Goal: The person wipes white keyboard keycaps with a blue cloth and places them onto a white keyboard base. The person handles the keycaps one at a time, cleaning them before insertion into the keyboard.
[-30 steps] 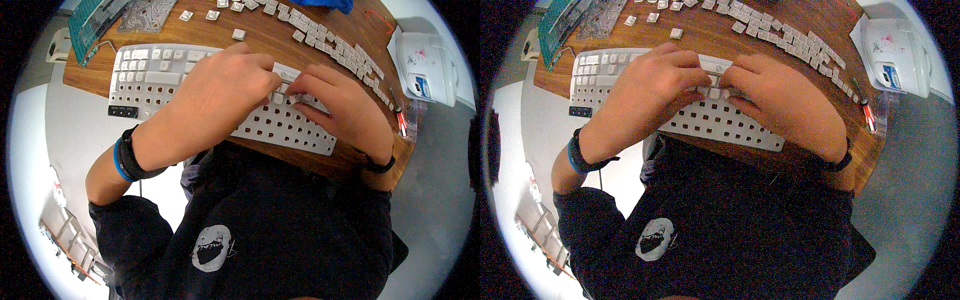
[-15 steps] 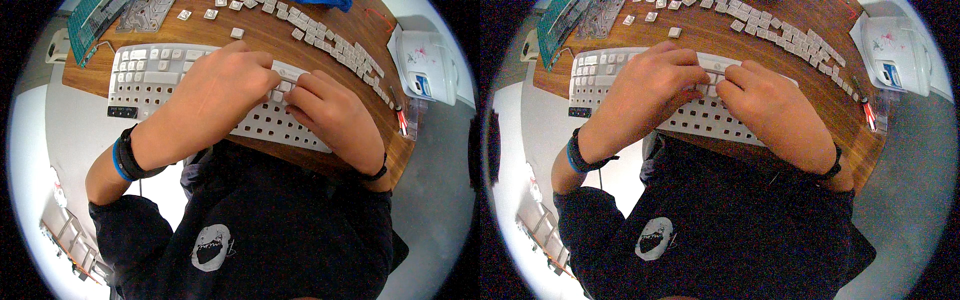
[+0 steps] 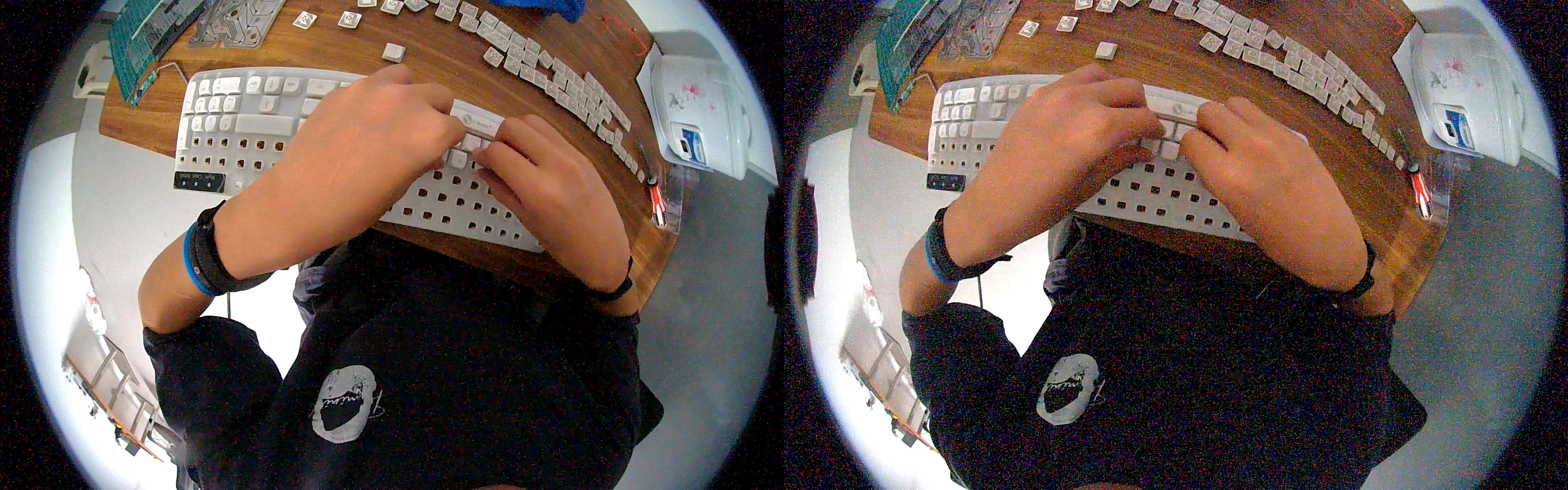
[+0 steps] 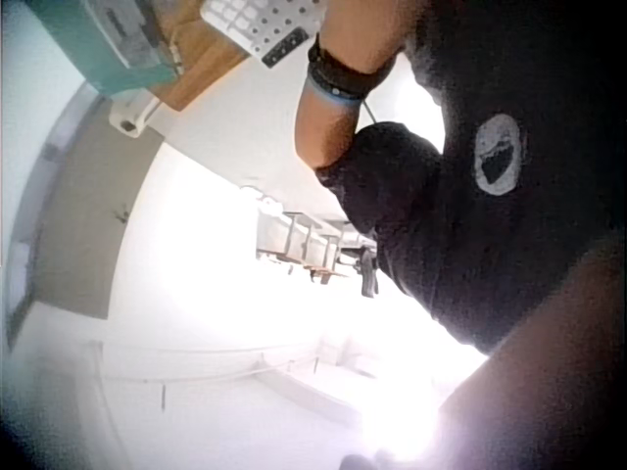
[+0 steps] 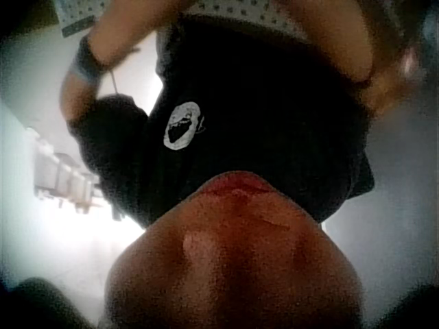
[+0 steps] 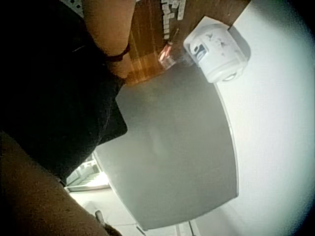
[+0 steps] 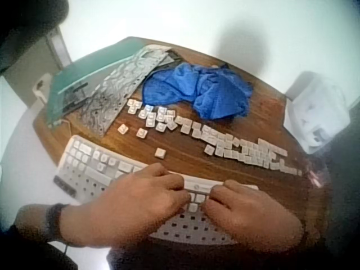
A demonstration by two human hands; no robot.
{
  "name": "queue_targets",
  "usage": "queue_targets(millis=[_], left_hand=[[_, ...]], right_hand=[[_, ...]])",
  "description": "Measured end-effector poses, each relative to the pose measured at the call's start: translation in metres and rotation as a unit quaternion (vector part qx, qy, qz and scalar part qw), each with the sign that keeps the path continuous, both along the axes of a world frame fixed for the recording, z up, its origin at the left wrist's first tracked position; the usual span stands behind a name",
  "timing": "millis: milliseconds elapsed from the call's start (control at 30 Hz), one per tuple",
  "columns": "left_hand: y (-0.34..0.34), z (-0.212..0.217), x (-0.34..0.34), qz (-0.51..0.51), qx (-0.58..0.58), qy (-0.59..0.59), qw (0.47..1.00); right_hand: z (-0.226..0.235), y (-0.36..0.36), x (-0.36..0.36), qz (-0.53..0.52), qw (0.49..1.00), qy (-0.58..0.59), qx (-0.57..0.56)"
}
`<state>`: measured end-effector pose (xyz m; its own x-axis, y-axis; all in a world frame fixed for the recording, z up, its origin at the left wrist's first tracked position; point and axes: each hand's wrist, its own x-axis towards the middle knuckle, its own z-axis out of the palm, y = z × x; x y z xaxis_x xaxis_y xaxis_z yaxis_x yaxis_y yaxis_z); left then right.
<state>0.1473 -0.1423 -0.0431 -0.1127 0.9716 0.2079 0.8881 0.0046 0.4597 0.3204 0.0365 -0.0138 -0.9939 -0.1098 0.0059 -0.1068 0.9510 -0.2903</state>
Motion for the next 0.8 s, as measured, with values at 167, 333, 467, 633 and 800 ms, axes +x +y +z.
queue_targets(millis=[167, 333, 467, 633, 800], left_hand=[[0.0004, -0.0002, 0.0006, 0.002, -0.006, 0.0, 1.0], [0.0012, 0.0004, -0.0007, -0.002, -0.007, -0.007, 1.0], [0.0007, 0.0018, -0.0008, -0.003, -0.004, -0.007, 1.0], [-0.0004, 0.0018, -0.0016, -0.003, -0.009, -0.016, 1.0], [0.0006, 0.0004, -0.0011, -0.004, -0.011, -0.008, 1.0]], right_hand=[[0.0005, 0.0014, -0.0006, 0.007, 1.0, 0.008, -0.01], [-0.0016, 0.0014, -0.0011, 0.002, 1.0, 0.022, -0.016], [0.0033, -0.0006, -0.0013, 0.002, 1.0, 0.007, -0.018], [0.0042, 0.0011, -0.0011, 0.015, 0.999, -0.023, -0.019], [0.0006, -0.0065, -0.0003, -0.024, 1.0, 0.004, -0.019]])
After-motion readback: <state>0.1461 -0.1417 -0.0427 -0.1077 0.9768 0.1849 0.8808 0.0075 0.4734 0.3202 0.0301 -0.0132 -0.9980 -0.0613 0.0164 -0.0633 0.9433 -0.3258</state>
